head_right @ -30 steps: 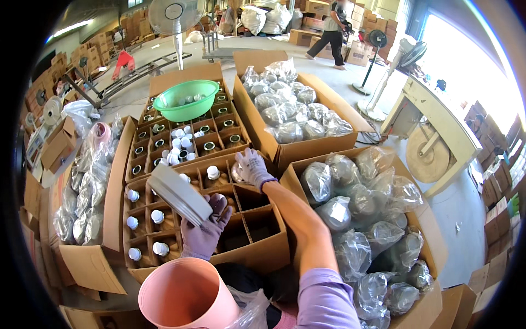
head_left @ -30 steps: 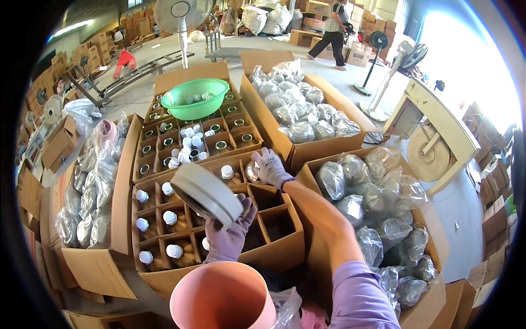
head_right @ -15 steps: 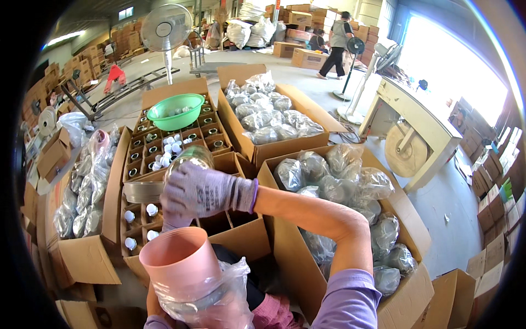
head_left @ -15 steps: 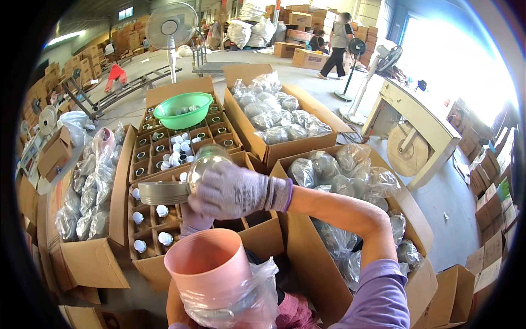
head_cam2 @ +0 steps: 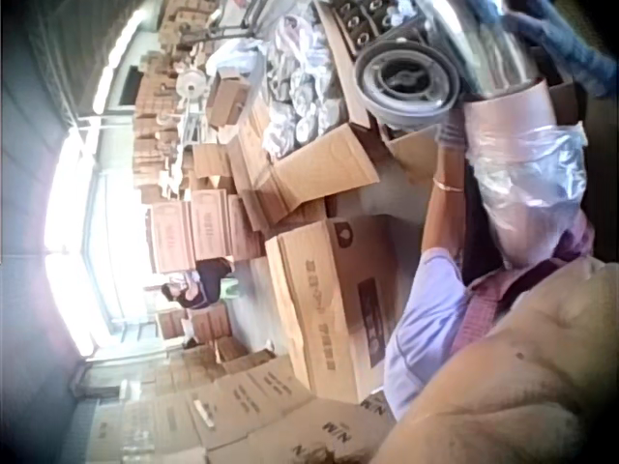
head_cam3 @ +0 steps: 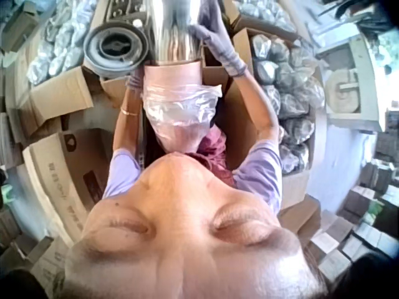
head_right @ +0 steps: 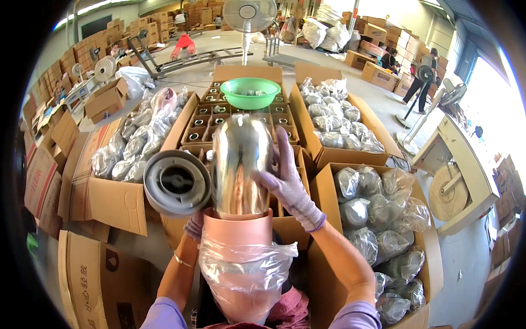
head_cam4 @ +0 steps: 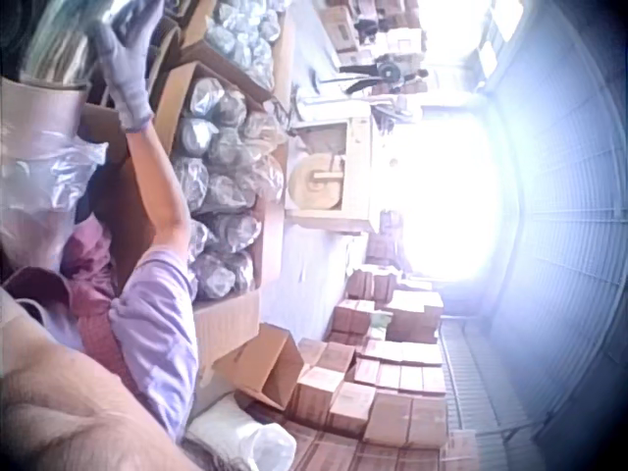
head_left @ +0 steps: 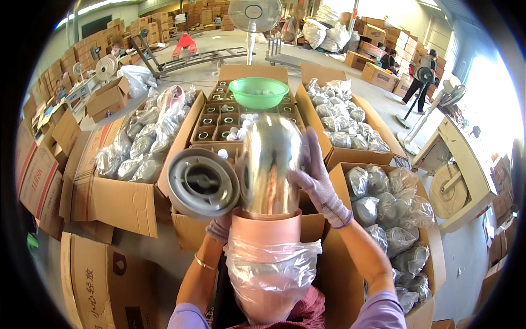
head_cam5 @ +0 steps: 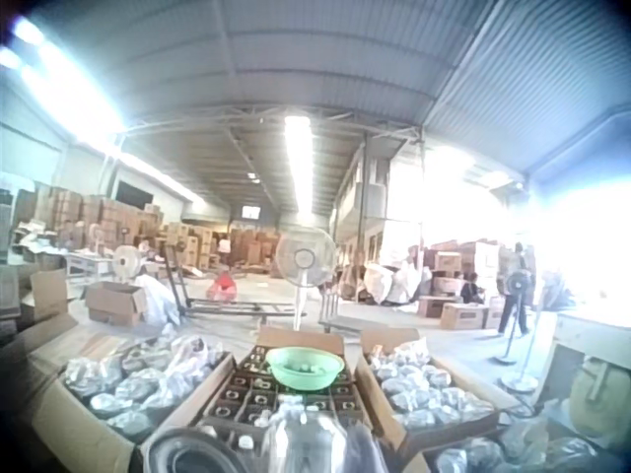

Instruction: The person assembles metal thermos bottles by placing a stainless steel interior and a plastic lid onto a colored outer shell, then places the assembled thermos into a plastic bag.

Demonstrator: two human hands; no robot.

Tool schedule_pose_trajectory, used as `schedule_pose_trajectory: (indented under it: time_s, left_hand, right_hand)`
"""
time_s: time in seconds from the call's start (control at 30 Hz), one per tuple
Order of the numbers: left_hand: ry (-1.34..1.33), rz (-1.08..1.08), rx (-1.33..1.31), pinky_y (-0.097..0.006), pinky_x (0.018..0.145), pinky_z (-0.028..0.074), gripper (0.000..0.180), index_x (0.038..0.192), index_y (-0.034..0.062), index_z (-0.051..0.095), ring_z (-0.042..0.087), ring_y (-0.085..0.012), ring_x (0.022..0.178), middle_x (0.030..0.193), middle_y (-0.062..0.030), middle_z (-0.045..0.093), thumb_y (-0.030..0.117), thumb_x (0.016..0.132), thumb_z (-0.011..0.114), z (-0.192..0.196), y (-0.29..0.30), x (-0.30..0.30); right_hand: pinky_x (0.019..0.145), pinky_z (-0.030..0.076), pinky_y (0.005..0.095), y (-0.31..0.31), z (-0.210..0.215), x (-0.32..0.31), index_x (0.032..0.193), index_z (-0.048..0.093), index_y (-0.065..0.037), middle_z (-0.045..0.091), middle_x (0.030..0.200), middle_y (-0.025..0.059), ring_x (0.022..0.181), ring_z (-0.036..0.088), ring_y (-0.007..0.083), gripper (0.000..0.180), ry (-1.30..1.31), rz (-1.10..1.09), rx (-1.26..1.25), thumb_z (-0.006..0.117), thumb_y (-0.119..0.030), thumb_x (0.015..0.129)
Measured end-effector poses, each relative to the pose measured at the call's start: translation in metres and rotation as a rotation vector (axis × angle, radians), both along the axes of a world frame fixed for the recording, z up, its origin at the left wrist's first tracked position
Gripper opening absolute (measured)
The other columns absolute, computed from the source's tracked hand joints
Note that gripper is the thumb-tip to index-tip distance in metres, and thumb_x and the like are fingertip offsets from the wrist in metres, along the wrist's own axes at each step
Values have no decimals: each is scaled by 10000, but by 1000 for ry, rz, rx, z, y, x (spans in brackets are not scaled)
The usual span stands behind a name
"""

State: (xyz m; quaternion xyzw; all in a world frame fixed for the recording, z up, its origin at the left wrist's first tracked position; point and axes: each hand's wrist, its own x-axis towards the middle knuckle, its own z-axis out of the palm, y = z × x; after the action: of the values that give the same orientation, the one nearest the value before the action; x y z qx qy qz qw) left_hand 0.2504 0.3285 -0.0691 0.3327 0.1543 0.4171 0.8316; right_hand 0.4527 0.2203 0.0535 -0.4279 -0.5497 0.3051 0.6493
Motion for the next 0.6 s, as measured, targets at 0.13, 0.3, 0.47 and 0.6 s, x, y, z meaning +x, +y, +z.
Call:
schedule_pose_trajectory:
  time_s: [0.13,0.3,0.47,0.6]
  left_hand:
    - [60,-15,-21,-384,1094,382,607,1490,50,284,412,-268,1357,1533,-120,348,300,981,502,-19,-37,-39]
    - [124,-60,62,-380,1128,346,654,1507,37,254,376,-262,1388,1555,-120,316,262,969,549,-9,-64,-60]
    - [140,-49,413,-376,1163,311,708,1525,23,223,341,-256,1419,1576,-120,284,224,958,596,31,-78,-55]
    - [86,65,531,-416,1068,443,589,1476,34,297,442,-287,1349,1530,-149,342,178,976,572,-3,-47,-56]
  right_hand:
    - [1189,170,365,-17,-28,-7,1569,76,-98,221,1575,149,1461,203,242,1264,50,205,-98,901,-177,613]
    - [1104,350,326,-22,-17,-8,1373,426,-22,495,1369,97,1268,468,186,729,293,315,-296,734,-103,717]
    - [1125,313,325,-18,-6,-2,1379,471,-14,515,1355,79,1304,441,188,783,-129,552,-540,813,-271,723]
    - [912,481,381,-6,6,-3,1319,521,-41,626,1122,201,1030,616,308,677,-896,331,-460,716,-466,829]
